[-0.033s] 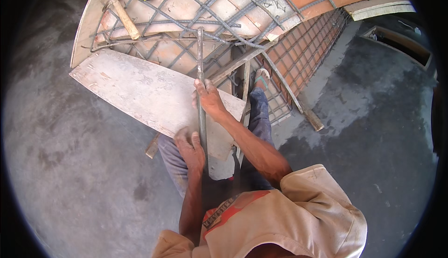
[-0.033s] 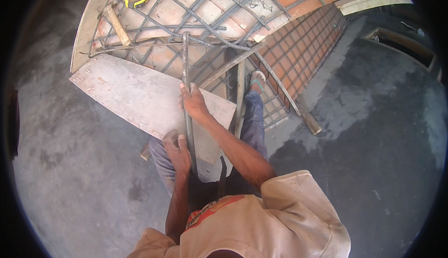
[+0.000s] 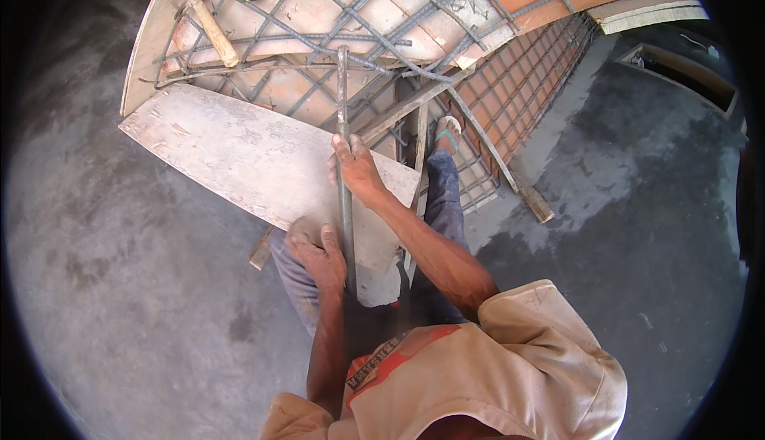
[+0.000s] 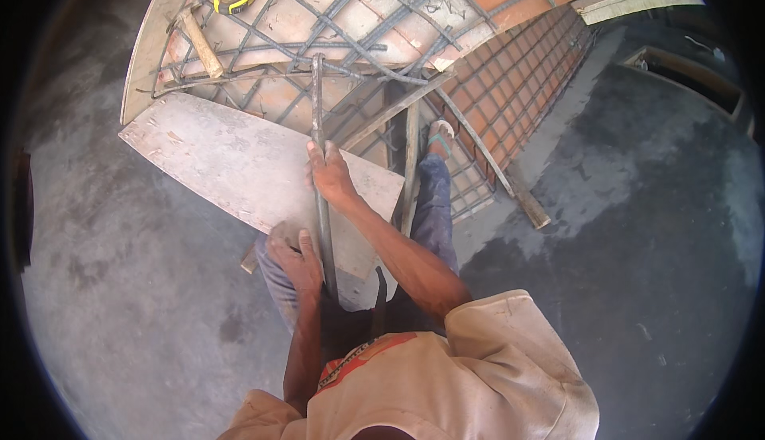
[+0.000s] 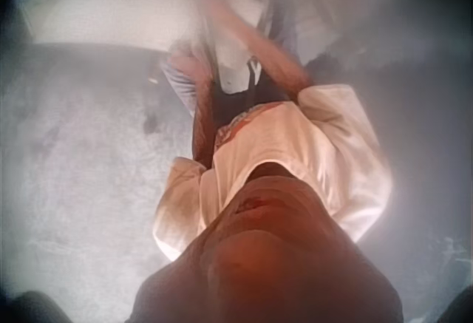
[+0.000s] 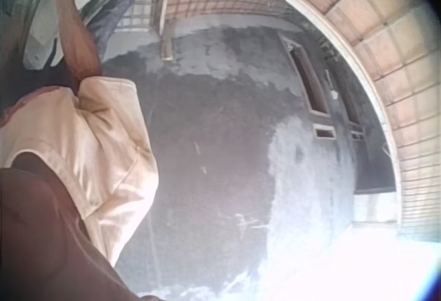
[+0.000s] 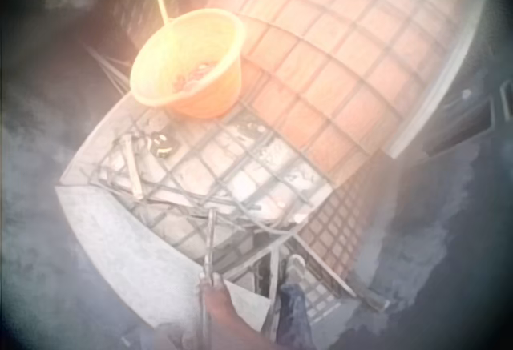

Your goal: The person works on a curved concrete formwork structure, using a metal bar to adjust the rebar grid. They measure the structure with a tape measure and use a hammer to secure nails. The person also handles a wooden plank and a bucket of tools during the process.

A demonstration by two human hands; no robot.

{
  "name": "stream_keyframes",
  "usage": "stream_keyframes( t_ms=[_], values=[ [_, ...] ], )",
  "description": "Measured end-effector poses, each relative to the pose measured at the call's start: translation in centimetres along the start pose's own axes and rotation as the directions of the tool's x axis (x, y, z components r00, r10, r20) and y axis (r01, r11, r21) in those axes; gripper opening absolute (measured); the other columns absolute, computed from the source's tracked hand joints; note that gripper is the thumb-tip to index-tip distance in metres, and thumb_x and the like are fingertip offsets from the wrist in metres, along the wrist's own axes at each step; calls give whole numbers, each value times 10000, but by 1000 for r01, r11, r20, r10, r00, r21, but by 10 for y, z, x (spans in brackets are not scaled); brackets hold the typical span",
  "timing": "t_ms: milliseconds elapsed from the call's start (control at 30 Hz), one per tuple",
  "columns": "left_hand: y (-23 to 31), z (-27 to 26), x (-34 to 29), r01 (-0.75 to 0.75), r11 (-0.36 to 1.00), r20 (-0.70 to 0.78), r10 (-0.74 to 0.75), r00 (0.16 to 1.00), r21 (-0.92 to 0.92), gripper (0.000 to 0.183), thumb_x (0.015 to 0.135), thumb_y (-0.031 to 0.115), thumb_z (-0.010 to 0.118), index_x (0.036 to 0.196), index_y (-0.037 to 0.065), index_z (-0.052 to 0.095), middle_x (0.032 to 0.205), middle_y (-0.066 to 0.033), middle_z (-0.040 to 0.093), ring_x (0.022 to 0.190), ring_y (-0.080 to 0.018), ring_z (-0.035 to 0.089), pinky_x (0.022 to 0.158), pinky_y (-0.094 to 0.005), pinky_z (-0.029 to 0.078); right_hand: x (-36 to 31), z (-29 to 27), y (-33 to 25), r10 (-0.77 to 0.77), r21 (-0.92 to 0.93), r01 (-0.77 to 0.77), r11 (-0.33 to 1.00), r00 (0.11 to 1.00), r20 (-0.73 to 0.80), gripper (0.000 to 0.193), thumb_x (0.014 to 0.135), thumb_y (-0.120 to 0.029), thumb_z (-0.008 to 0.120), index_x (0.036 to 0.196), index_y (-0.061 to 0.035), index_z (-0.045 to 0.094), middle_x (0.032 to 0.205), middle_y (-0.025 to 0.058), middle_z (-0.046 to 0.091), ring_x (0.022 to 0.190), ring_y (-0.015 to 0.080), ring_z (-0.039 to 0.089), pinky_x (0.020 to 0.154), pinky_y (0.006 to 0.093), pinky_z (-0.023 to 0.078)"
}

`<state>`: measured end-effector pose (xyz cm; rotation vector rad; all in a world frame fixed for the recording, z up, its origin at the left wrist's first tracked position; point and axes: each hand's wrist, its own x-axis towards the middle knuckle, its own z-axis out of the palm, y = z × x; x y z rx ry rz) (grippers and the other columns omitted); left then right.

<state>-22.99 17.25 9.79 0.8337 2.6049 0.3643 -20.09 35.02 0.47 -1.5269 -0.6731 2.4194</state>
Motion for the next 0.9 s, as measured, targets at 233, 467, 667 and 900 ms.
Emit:
stream_keyframes(
  t_ms=[233,467,667,900],
  values=[
    [-5,-11,24,118,985,-89,-108,990,123,885,954,146,723,1563,-162,160,1600,-357,202,1504,-434,276,1212,-532,346,3,14,7,41,-38,-45,998,995,-96,469,1089,-513,529,1104,-44,503,771,34,561,587,131,556,538,325,502],
    [-62,-11,66,310,942,-163,-328,930,-128,748,918,66,743,1484,-185,323,1436,-332,530,1289,-361,587,1048,-457,504,9,28,19,-62,-294,-25,956,957,-283,641,1062,-485,576,1365,68,469,1024,283,707,974,406,707,894,477,534],
    [-83,1,78,352,608,59,-447,893,-711,428,956,-64,641,1320,-96,419,1326,-220,598,1137,-260,632,1013,-400,522,5,28,-1,166,79,-156,985,976,-139,410,1054,-436,640,1118,-47,526,768,56,568,634,187,576,567,384,485],
    [-77,22,84,235,550,-24,-422,906,-801,578,957,-30,653,1456,-77,365,1414,-233,541,1246,-278,597,1083,-418,482,23,38,33,-155,-329,20,944,908,-389,478,1020,-484,677,1177,-59,526,897,137,673,801,248,659,788,450,557]
  ],
)
